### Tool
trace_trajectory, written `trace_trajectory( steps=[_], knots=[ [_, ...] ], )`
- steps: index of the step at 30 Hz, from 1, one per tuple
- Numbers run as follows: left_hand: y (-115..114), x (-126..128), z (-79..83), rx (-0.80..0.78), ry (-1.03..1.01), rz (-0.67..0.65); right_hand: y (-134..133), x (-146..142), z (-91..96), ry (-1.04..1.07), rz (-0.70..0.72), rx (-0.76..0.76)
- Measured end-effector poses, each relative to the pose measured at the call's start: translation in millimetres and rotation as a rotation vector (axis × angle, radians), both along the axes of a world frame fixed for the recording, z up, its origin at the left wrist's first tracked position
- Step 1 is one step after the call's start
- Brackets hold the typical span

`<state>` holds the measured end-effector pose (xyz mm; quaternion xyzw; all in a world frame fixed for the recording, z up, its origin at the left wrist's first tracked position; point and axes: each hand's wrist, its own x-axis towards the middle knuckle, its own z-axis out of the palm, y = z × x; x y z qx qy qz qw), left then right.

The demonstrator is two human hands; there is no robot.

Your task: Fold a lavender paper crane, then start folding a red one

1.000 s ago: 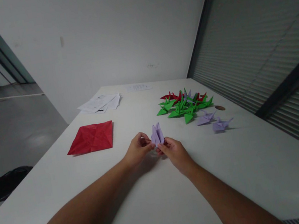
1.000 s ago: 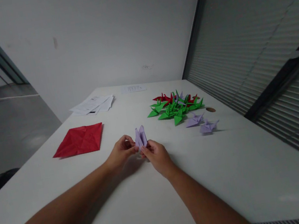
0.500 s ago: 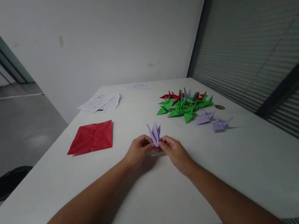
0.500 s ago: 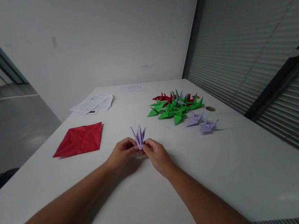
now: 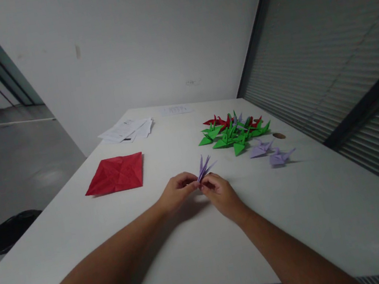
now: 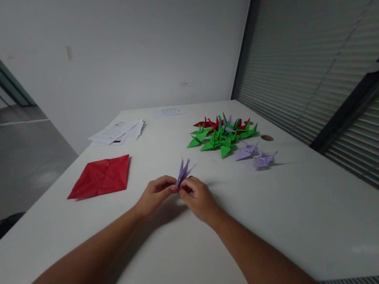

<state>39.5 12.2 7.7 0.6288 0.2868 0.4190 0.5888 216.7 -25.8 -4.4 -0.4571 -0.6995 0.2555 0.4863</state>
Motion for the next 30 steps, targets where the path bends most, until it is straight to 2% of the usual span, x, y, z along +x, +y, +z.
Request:
trace_trajectory(
  steps=[4, 14, 20, 30],
  knots=[
    [-0.2, 0.5, -0.6, -0.076, -0.036, -0.014, -3.7, -0.5, 6.6, -0.088, 0.007, 0.048],
    [4.7, 1.0, -8.1, 0.032, -0.073, -0.022, -4.4, -0.7, 9.2, -0.104, -0.018, 0.086],
    [1.7, 1.1, -4.5, -0.048, -0.092, -0.083, -5.1, -0.7, 8.3, -0.119, -0.018, 0.092],
    [1.9, 1.7, -7.2, -0.007, -0.074, -0.004, -5.6, -1.5, 8.8, -0.114, 0.013, 0.073]
  ],
)
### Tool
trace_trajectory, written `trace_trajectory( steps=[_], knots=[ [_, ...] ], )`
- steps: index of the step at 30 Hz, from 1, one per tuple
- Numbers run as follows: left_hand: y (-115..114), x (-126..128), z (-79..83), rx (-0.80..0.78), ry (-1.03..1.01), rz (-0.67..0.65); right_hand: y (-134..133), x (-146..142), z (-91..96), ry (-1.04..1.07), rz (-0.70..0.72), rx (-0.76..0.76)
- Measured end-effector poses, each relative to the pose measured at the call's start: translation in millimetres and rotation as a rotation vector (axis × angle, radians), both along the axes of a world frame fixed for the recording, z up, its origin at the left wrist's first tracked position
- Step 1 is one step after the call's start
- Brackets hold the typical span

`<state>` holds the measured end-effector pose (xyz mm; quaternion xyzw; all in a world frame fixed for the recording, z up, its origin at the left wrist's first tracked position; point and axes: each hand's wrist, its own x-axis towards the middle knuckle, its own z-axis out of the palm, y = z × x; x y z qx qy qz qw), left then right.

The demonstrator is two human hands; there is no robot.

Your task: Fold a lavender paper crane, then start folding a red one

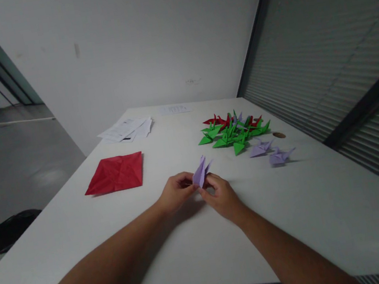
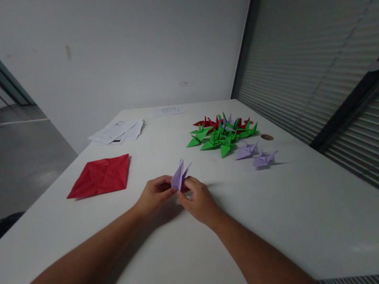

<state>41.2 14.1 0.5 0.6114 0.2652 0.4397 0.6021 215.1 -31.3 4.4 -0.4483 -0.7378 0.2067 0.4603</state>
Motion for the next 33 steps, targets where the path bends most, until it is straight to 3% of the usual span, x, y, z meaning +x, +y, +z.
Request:
trace_trajectory(
  steps=[6, 15, 22, 33],
  knots=[
    [-1, 3, -2.7, -0.043, 0.019, 0.107, -1, -2, -1.5, 0.018, 0.009, -0.047],
    [-2, 5, -0.6, -0.085, -0.065, 0.081, -1, -1, -3.0, 0.149, -0.006, -0.122],
    [2, -2, -3.5, 0.209, 0.022, 0.116, 0, 0, 0.6, 0.136, -0.036, 0.034],
    [-2, -8, 11.6, 0.594, 0.195, 0.237, -2, 0, 3.5, 0.129, -0.042, 0.217]
  ],
)
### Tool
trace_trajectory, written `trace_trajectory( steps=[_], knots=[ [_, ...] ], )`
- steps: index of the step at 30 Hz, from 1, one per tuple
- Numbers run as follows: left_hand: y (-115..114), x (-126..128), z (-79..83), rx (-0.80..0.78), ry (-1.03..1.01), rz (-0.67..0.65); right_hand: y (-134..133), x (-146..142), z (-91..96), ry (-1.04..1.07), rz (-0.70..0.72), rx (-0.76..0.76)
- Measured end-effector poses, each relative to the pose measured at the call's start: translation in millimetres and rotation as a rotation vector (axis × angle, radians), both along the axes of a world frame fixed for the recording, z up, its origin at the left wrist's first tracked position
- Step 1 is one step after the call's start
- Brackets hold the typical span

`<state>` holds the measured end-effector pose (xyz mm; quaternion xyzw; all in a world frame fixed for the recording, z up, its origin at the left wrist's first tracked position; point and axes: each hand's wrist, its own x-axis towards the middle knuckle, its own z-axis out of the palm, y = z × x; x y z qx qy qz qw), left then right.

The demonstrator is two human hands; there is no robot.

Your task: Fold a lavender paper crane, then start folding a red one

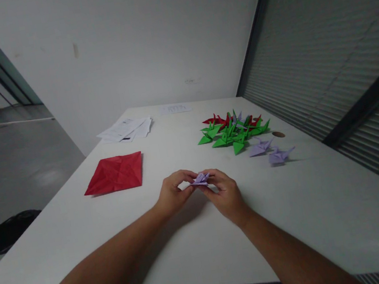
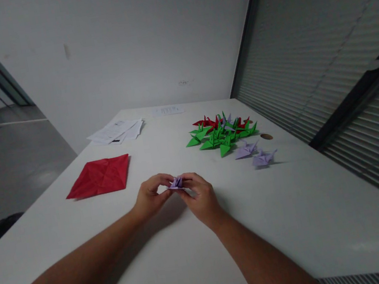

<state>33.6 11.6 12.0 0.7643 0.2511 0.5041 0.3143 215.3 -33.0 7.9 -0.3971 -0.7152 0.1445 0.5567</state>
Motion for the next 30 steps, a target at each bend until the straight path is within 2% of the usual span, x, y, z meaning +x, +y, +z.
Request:
trace_trajectory(
  steps=[3, 6, 9, 13, 16, 21, 26, 30],
  knots=[
    [2, 1, -3.1, 0.071, -0.014, 0.007, 1, 0, -1.8, -0.004, -0.006, 0.042],
    [5, 1, -7.5, 0.063, -0.036, 0.003, 2, 1, -3.6, 0.01, -0.025, 0.027],
    [6, 3, -11.4, -0.06, -0.096, -0.033, 2, 0, -4.7, 0.036, -0.024, -0.029],
    [4, 7, -14.3, -0.387, -0.287, -0.139, 2, -1, -7.7, 0.131, 0.023, -0.18],
    [2, 10, -14.4, -0.558, -0.393, -0.186, 4, -2, -12.2, 0.22, 0.035, -0.275],
    [2, 11, -14.5, -0.684, -0.336, -0.228, 9, -1, -17.4, 0.371, 0.072, -0.362],
    [2, 9, -15.9, -0.768, -0.314, -0.235, 9, 2, -18.7, 0.294, 0.138, -0.451],
    [2, 9, -16.3, -0.768, -0.298, -0.237, 9, 2, -18.8, 0.274, 0.135, -0.474]
  ],
)
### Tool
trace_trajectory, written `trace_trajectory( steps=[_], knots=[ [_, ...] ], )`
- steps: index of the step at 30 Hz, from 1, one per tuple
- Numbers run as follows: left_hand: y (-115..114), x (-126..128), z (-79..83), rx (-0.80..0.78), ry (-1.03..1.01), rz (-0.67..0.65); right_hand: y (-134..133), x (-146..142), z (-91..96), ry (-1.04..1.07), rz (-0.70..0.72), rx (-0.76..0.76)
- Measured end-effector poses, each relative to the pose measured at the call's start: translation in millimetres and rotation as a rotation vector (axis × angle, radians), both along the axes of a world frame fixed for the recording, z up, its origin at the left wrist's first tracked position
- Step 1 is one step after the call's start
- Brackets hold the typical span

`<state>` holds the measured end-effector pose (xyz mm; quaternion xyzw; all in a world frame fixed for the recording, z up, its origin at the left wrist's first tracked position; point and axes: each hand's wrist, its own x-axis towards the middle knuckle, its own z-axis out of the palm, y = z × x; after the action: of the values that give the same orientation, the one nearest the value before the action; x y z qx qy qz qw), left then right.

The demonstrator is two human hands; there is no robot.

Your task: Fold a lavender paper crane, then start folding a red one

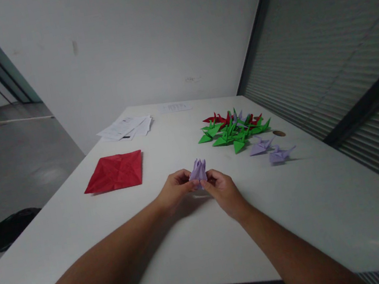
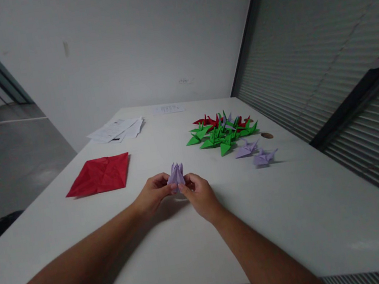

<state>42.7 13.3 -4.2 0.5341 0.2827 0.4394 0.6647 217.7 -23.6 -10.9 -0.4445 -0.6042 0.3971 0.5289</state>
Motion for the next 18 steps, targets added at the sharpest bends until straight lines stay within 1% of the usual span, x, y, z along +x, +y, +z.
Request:
trace_trajectory(
  steps=[4, 9, 12, 18],
  knots=[
    [0.7, 0.1, 1.2, 0.025, 0.017, 0.037, -1.3, -0.6, 3.0, -0.012, -0.006, -0.017],
    [-0.6, 0.1, 4.8, 0.01, 0.041, -0.004, -2.7, 0.2, 7.3, -0.032, -0.016, -0.017],
    [-1.5, 0.8, 4.9, 0.004, 0.029, -0.002, -2.2, 0.5, 6.2, -0.047, -0.003, -0.027],
    [0.3, -0.1, 0.3, 0.031, 0.047, 0.087, -1.3, -1.1, 2.1, -0.081, 0.037, -0.051]
  ],
)
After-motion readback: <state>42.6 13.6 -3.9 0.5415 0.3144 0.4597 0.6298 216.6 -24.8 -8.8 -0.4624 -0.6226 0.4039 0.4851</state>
